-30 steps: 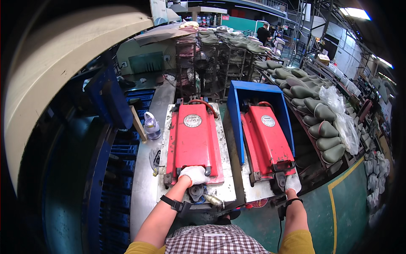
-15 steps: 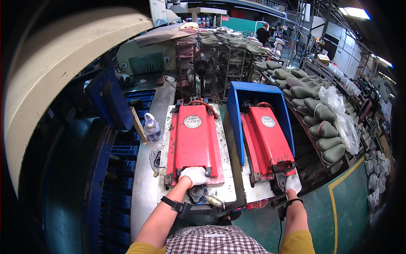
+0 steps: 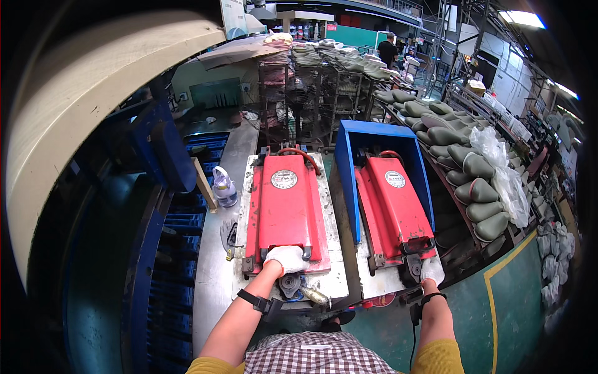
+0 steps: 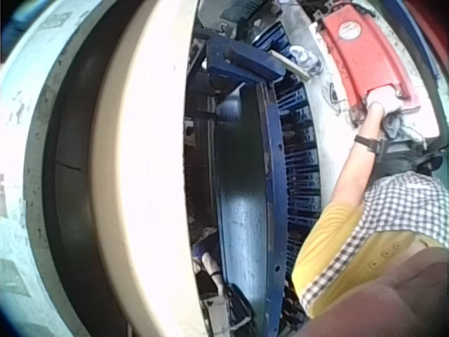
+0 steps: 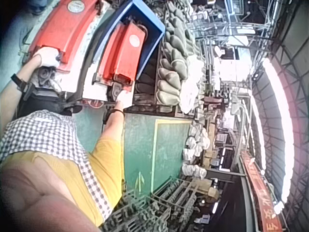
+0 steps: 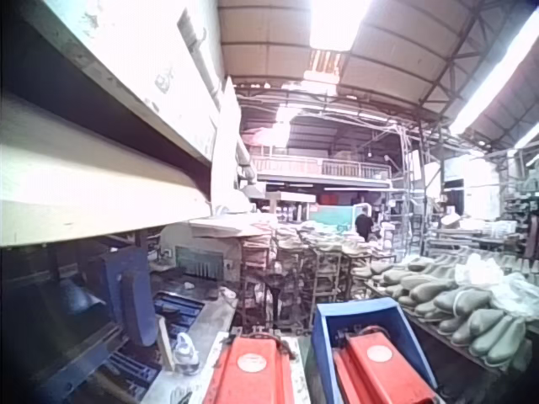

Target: Pressing the soles of shoes using a specialized hydraulic or pneumatic pressing machine.

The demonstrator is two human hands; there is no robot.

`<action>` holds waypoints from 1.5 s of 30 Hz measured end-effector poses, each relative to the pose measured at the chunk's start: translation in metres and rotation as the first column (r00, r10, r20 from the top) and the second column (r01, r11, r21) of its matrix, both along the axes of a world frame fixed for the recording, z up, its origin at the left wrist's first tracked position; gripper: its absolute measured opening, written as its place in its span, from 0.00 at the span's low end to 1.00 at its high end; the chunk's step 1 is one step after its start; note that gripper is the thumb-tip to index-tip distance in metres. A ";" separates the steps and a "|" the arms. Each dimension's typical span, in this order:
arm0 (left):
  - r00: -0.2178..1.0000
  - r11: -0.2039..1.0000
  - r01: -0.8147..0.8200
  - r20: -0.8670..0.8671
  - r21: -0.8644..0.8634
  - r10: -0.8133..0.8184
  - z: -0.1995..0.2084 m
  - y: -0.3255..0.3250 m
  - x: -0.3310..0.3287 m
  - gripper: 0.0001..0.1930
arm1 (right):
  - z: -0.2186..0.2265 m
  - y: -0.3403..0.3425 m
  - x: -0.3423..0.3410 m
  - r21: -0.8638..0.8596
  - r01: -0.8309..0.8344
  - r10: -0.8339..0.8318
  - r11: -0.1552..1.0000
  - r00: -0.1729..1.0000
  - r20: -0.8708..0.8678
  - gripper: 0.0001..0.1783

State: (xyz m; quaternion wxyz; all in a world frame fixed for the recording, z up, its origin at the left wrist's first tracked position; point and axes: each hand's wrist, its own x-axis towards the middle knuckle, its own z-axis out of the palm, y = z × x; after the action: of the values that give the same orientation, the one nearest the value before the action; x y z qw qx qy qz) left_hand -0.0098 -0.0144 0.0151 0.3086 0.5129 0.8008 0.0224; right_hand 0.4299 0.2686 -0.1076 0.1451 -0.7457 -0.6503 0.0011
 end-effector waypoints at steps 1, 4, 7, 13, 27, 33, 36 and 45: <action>1.000 1.000 0.000 0.000 0.000 0.000 0.000 0.000 0.000 0.29 | 0.000 0.000 0.000 -0.002 0.001 -0.001 1.000 1.000 0.005 0.23; 1.000 1.000 0.006 -0.008 0.009 -0.006 -0.003 0.000 -0.001 0.29 | 0.001 0.000 0.000 -0.004 0.002 -0.002 1.000 1.000 0.008 0.23; 1.000 1.000 0.010 -0.011 0.013 -0.010 -0.005 0.000 -0.002 0.29 | 0.005 -0.004 -0.004 -0.002 -0.002 0.002 1.000 1.000 -0.005 0.23; 1.000 1.000 0.009 -0.006 0.016 -0.009 -0.005 0.001 -0.001 0.30 | -0.001 0.000 0.002 0.014 -0.006 0.006 1.000 1.000 -0.001 0.23; 0.999 0.999 0.029 -0.028 0.019 -0.028 -0.004 0.001 -0.001 0.30 | 0.000 -0.001 0.001 -0.007 -0.018 0.018 1.000 0.999 -0.027 0.23; 1.000 1.000 0.022 -0.002 0.009 -0.022 -0.001 0.001 0.000 0.30 | -0.001 -0.002 0.002 0.035 -0.026 0.027 0.999 1.000 -0.014 0.24; 1.000 1.000 0.016 -0.010 0.008 -0.016 -0.002 -0.002 -0.002 0.30 | 0.007 -0.007 -0.006 0.026 -0.034 0.035 0.999 0.999 -0.030 0.24; 0.999 0.999 0.030 -0.027 0.025 -0.030 -0.005 0.000 -0.002 0.30 | 0.007 -0.006 -0.004 0.011 -0.018 0.018 1.000 1.000 -0.012 0.24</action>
State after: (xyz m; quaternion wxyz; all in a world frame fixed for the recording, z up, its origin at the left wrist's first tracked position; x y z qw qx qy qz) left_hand -0.0115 -0.0148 0.0102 0.2916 0.5290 0.7967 0.0213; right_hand 0.4263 0.2630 -0.1004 0.1533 -0.7390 -0.6561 0.0032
